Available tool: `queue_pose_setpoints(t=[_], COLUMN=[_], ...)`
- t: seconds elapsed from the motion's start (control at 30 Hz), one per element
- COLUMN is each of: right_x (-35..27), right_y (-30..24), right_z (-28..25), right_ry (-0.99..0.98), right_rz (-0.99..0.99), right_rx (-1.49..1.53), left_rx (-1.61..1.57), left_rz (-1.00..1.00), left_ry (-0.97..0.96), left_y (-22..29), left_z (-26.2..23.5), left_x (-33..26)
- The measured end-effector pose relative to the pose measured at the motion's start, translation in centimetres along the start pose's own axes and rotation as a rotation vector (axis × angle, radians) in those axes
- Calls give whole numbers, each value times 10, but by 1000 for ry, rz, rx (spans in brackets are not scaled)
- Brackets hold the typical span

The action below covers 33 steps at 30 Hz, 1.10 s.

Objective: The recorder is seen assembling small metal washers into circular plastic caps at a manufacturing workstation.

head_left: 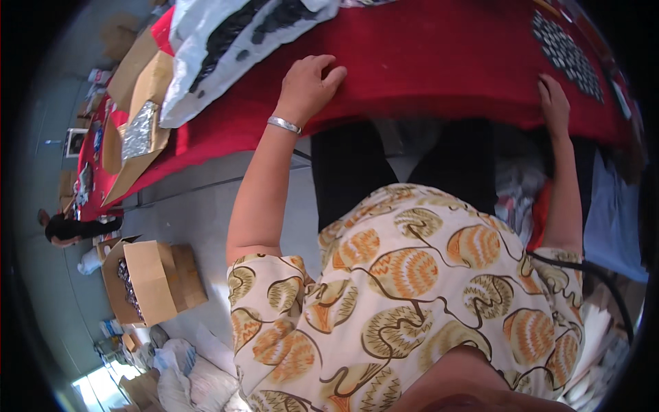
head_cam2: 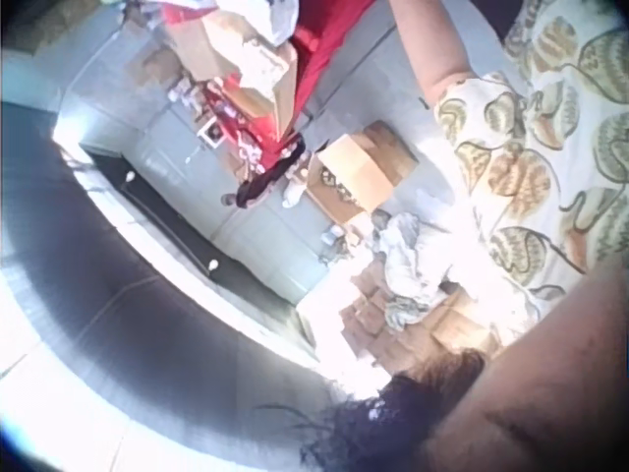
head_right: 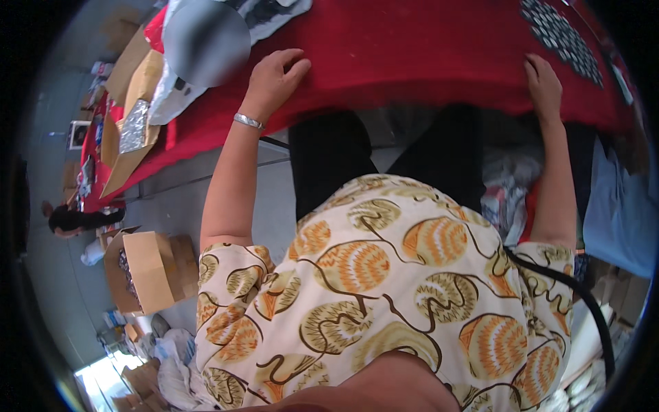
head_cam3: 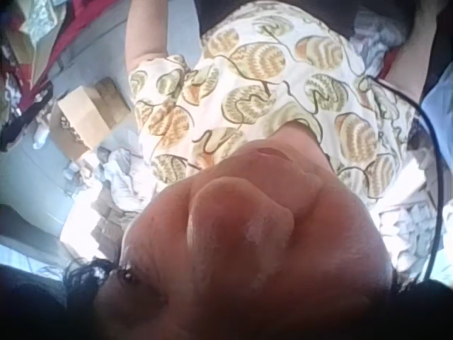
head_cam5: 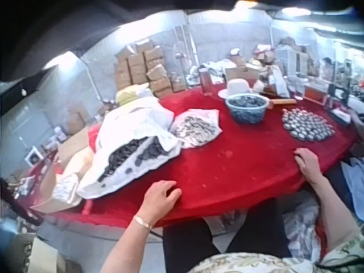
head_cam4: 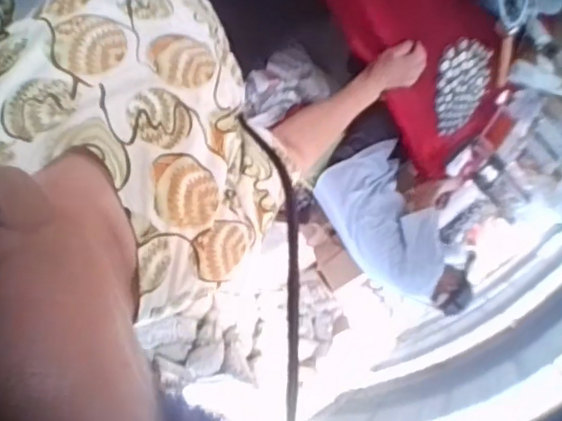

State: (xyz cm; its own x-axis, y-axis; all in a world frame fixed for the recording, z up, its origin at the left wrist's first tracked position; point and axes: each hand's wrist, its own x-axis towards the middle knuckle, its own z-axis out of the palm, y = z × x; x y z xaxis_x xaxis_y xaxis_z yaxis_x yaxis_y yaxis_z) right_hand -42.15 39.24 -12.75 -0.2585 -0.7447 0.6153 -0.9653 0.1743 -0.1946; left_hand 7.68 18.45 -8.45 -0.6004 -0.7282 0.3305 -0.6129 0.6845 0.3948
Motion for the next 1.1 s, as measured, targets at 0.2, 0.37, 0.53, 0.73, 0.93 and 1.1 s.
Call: queue_pose_setpoints(t=[0.2,0.37,0.53,0.73,0.93,1.1], right_x=[19,22,-22,-21,-22,-13], right_y=[-32,-86,-126,-141,-124,-129], right_z=[-10,-13,-58,-62,-62,-45], right_ry=[-40,-116,-127,-106,-129,-84], right_rz=[6,-17,47,34,76,12], right_rx=[80,57,58,67,2,64], left_rx=[230,215,370,611,82,363], left_rz=[155,19,17,114,-112,-59], left_ry=[298,193,-43,109,18,137], left_y=[-75,-99,-122,-161,-62,-30], left_z=[-24,-22,-1,6,8,7], left_x=[67,137,156,161,113,63])
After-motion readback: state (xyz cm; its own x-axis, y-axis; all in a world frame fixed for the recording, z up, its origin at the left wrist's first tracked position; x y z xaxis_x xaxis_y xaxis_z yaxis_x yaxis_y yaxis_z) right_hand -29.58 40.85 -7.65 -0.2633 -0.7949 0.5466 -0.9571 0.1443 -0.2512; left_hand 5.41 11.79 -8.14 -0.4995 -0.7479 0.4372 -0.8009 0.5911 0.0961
